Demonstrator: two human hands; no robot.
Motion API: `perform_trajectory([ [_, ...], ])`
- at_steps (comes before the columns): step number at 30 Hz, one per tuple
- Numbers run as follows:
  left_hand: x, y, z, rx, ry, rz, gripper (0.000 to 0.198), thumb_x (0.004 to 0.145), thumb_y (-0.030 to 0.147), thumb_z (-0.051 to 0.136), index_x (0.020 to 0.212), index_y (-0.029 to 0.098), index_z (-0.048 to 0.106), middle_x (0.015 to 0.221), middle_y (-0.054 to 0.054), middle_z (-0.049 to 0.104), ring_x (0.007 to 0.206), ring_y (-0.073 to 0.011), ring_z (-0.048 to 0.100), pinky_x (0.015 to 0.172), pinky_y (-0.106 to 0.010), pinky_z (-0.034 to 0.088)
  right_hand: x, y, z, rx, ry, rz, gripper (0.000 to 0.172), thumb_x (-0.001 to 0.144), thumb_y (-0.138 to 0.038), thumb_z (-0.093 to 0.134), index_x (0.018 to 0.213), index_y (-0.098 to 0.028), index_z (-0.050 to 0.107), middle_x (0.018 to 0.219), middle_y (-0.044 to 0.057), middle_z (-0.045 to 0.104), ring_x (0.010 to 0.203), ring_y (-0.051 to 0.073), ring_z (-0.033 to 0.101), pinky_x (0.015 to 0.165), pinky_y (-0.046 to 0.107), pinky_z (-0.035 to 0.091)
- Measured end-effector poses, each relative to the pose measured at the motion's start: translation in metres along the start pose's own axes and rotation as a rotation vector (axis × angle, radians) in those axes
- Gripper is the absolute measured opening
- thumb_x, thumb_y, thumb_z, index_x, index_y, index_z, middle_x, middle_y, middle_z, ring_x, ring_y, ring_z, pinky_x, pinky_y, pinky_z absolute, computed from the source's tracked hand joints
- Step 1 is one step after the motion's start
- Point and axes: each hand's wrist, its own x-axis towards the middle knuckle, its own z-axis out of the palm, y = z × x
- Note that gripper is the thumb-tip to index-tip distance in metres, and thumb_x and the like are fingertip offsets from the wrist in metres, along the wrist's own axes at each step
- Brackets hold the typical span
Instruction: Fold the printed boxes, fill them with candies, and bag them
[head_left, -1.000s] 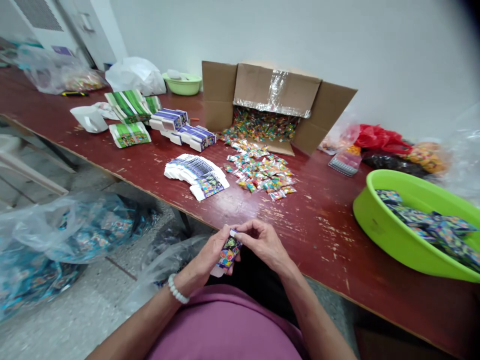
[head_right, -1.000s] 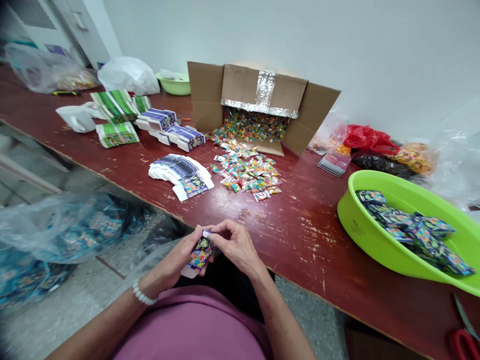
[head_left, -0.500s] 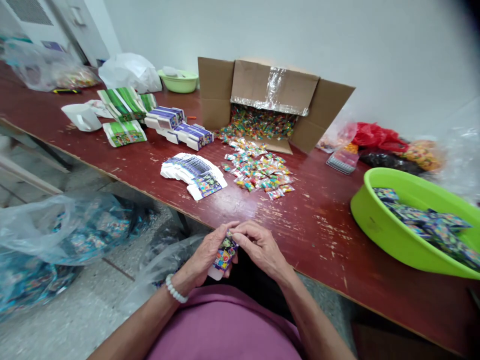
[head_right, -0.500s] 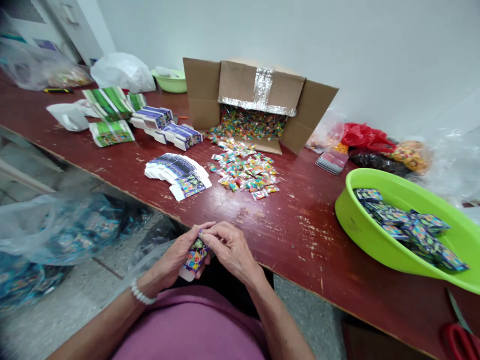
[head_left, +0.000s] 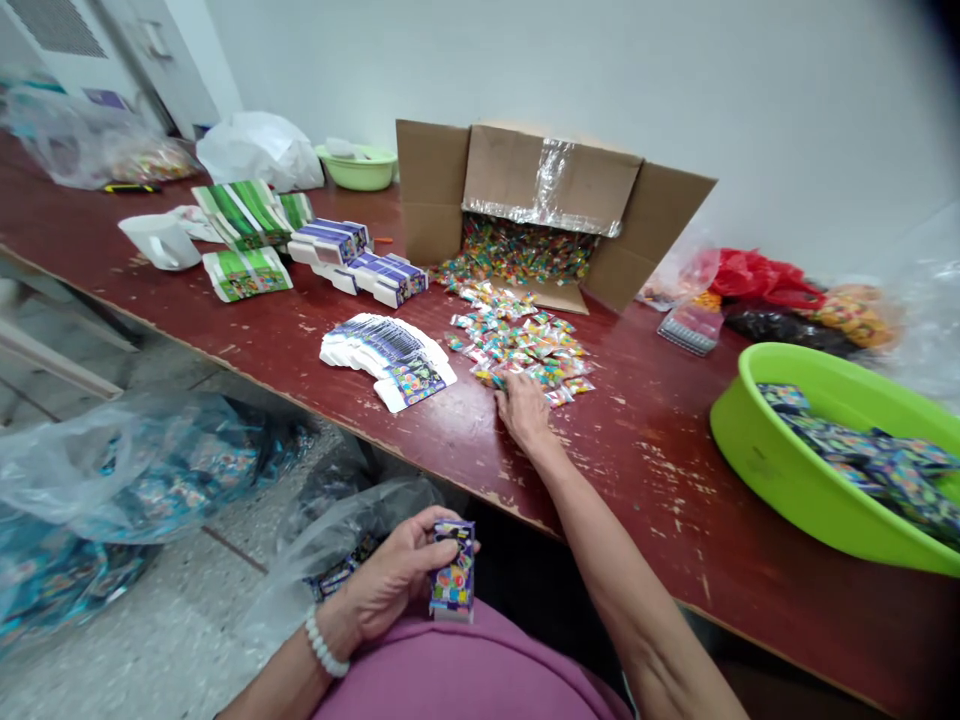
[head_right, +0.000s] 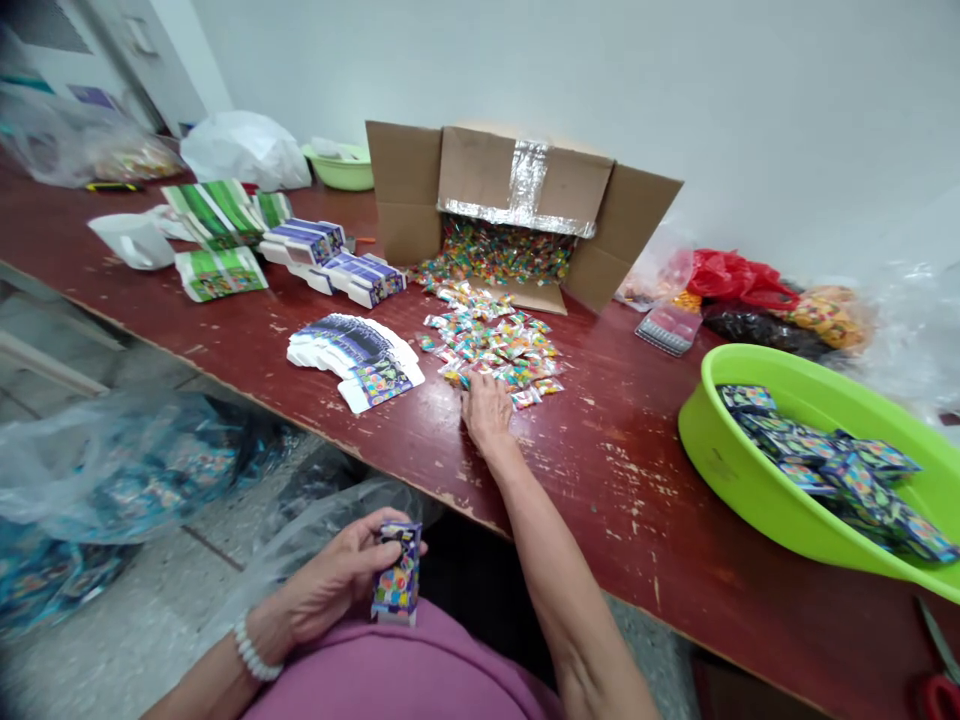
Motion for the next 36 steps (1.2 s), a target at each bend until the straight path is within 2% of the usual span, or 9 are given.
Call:
perform_trajectory([
  [4, -0.007, 0.016, -0.038, 0.34, 0.042, 0.072, 0.038, 0.069, 0.033, 0.084, 0.095, 0.019, 0.06, 0.079, 0.002, 0.063, 0.073, -0.0139, 0.059, 0.067, -0.023, 0.046, -0.006, 0.011, -0.002, 0.09, 0.064, 0.097, 0.022, 0.087, -0.016, 0.051, 0.096, -0.016, 0.07, 0.105, 0.018, 0.07, 0.11, 0.032, 0.056, 0.101, 0.048, 0.038],
  [7, -0.01, 0.034, -0.058, 0.724, -0.084, 0.005, 0.04, 0.068, 0.031, 0.08, 0.106, 0.023, 0.069, 0.084, 0.002, 0.064, 0.077, -0.0155, 0.057, 0.066, -0.022, 0.043, -0.015, 0.017, -0.013, 0.232, 0.108, 0.182, 0.024, 0.088, -0.029, 0.051, 0.1, -0.016, 0.068, 0.098, 0.012, 0.072, 0.097, 0.028, 0.064, 0.089, 0.043, 0.049],
  [10, -0.007, 0.044, -0.064, 0.988, -0.255, -0.098, 0.033, 0.064, 0.025, 0.079, 0.096, 0.024, 0.075, 0.084, 0.001, 0.066, 0.076, -0.0169, 0.057, 0.066, -0.023, 0.042, -0.03, 0.014, -0.022, 0.388, 0.094, 0.257, 0.037, 0.089, -0.044, 0.048, 0.107, -0.016, 0.065, 0.091, 0.008, 0.072, 0.073, 0.021, 0.069, 0.062, 0.033, 0.056],
  [13, -0.001, 0.044, -0.056, 0.85, -0.331, -0.155, 0.024, 0.064, 0.023, 0.076, 0.087, 0.021, 0.071, 0.078, 0.002, 0.066, 0.071, -0.0153, 0.056, 0.064, -0.022, 0.042, -0.048, 0.004, -0.029, 0.673, 0.031, 0.377, 0.039, 0.083, -0.049, 0.058, 0.106, -0.017, 0.063, 0.087, 0.004, 0.07, 0.059, 0.015, 0.068, 0.044, 0.024, 0.052],
  [17, 0.005, 0.041, -0.037, 0.481, -0.156, -0.04, 0.024, 0.068, 0.023, 0.07, 0.091, 0.02, 0.063, 0.081, 0.0, 0.066, 0.069, -0.0134, 0.057, 0.061, -0.021, 0.044, -0.069, -0.01, -0.039, 0.988, -0.013, 0.469, 0.04, 0.071, -0.045, 0.075, 0.098, -0.018, 0.064, 0.082, 0.0, 0.065, 0.061, 0.013, 0.068, 0.041, 0.019, 0.051],
  [19, 0.007, 0.042, -0.028, 0.36, -0.073, 0.004, 0.026, 0.07, 0.024, 0.069, 0.093, 0.019, 0.059, 0.087, -0.004, 0.069, 0.067, -0.0136, 0.059, 0.058, -0.023, 0.048, -0.076, -0.015, -0.045, 1.009, -0.024, 0.461, 0.041, 0.07, -0.043, 0.077, 0.1, -0.018, 0.064, 0.082, 0.0, 0.065, 0.063, 0.013, 0.068, 0.043, 0.019, 0.052],
  [23, 0.014, 0.045, -0.013, 0.246, -0.011, 0.072, 0.032, 0.072, 0.024, 0.068, 0.102, 0.019, 0.055, 0.095, -0.008, 0.073, 0.067, -0.0153, 0.065, 0.059, -0.026, 0.052, -0.088, -0.026, -0.055, 1.023, -0.054, 0.457, 0.04, 0.072, -0.042, 0.078, 0.102, -0.019, 0.065, 0.077, -0.001, 0.066, 0.062, 0.013, 0.066, 0.046, 0.02, 0.051],
  [31, 0.018, 0.053, 0.01, 0.289, 0.009, 0.132, 0.032, 0.073, 0.023, 0.067, 0.102, 0.019, 0.053, 0.089, -0.005, 0.071, 0.06, -0.0136, 0.065, 0.055, -0.024, 0.052, -0.107, -0.032, -0.062, 0.928, -0.151, 0.435, 0.042, 0.071, -0.042, 0.078, 0.103, -0.017, 0.065, 0.07, -0.002, 0.066, 0.055, 0.011, 0.06, 0.043, 0.019, 0.045],
  [36, 0.015, 0.053, 0.022, 0.387, 0.018, 0.14, 0.029, 0.072, 0.02, 0.068, 0.098, 0.02, 0.058, 0.084, -0.002, 0.069, 0.06, -0.0113, 0.058, 0.05, -0.019, 0.047, -0.115, -0.039, -0.067, 0.776, -0.249, 0.284, 0.023, 0.077, -0.036, 0.072, 0.093, -0.02, 0.07, 0.074, 0.001, 0.07, 0.061, 0.015, 0.061, 0.054, 0.025, 0.047],
])
